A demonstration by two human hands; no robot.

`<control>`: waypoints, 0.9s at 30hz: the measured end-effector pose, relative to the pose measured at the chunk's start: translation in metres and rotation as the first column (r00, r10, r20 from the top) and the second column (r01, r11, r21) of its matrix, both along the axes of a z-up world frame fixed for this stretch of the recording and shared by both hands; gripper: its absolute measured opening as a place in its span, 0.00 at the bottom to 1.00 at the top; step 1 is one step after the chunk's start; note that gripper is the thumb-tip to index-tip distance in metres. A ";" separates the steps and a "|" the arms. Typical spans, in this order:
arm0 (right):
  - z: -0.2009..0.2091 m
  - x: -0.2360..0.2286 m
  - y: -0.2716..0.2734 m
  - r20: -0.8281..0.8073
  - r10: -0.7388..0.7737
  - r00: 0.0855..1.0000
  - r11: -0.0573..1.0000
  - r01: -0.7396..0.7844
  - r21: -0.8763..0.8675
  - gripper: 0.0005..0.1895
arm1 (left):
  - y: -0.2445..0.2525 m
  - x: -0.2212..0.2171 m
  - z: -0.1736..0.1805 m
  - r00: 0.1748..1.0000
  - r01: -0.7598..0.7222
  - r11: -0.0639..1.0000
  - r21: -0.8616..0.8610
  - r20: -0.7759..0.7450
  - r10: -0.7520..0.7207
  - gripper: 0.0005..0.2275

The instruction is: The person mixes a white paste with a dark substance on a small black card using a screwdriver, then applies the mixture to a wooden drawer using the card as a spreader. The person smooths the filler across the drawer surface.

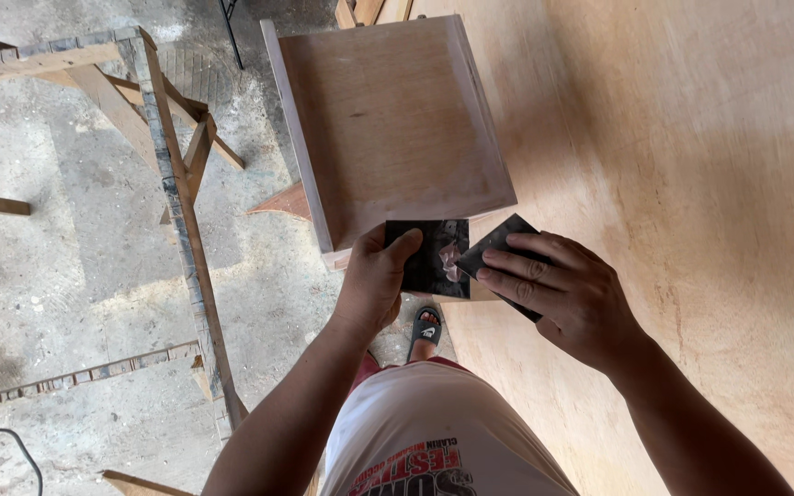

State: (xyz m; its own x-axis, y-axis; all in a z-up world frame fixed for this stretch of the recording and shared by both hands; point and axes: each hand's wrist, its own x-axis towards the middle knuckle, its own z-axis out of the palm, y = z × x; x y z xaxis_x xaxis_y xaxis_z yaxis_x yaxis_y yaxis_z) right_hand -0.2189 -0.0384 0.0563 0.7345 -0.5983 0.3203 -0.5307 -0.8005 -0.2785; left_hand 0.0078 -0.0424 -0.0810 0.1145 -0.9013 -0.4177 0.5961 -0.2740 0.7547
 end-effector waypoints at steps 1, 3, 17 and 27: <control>-0.003 0.003 0.003 -0.003 -0.002 1.000 1.000 0.002 0.006 0.32 | 0.005 0.000 0.013 1.000 0.002 1.000 0.006 -0.003 -0.002 0.09; -0.008 0.011 0.004 0.000 0.025 1.000 0.999 -0.025 0.021 0.29 | 0.009 0.001 0.040 0.997 -0.060 0.993 0.101 -0.050 0.066 0.09; -0.004 0.027 0.013 -0.011 -0.006 1.000 1.000 0.005 -0.025 0.26 | 0.011 0.019 -0.020 1.000 -0.023 1.000 0.000 0.015 0.023 0.08; -0.004 0.050 0.016 0.000 -0.097 0.995 0.995 0.097 -0.010 0.22 | 0.032 0.045 0.014 0.947 0.045 0.999 -0.030 0.318 -0.033 0.07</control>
